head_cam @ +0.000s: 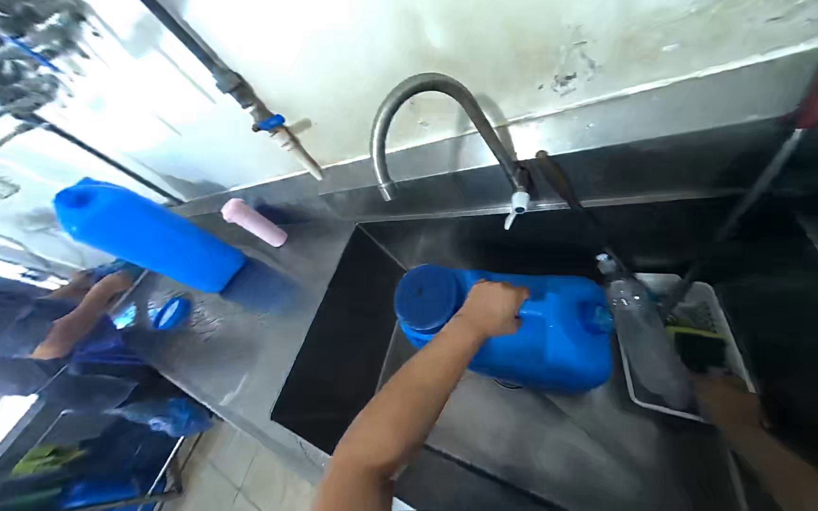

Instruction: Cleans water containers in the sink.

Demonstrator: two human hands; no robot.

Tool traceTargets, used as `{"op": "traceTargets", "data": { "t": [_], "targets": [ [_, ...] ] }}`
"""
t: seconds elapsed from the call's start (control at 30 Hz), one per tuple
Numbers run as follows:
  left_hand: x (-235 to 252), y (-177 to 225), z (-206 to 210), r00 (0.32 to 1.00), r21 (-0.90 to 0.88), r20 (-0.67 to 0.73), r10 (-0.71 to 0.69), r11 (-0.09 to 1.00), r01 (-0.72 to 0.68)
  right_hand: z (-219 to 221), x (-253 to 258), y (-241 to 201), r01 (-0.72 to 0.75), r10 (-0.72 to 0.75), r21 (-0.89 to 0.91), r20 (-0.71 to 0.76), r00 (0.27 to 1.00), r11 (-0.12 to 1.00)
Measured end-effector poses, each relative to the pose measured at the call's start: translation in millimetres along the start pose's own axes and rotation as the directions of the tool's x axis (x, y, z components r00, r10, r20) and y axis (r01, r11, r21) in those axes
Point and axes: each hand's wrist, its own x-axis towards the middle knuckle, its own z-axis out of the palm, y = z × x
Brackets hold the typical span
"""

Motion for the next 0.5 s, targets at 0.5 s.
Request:
{"op": "traceTargets", "data": {
  "t": [0.5],
  "targets": [
    [86, -16, -10, 0.948, -0.992, -0.123, -0.293, 0.041, -0.116, -229, -119, -105, -0.08, 0.077, -0.13, -0.035, 0.996, 0.988]
  ]
}}
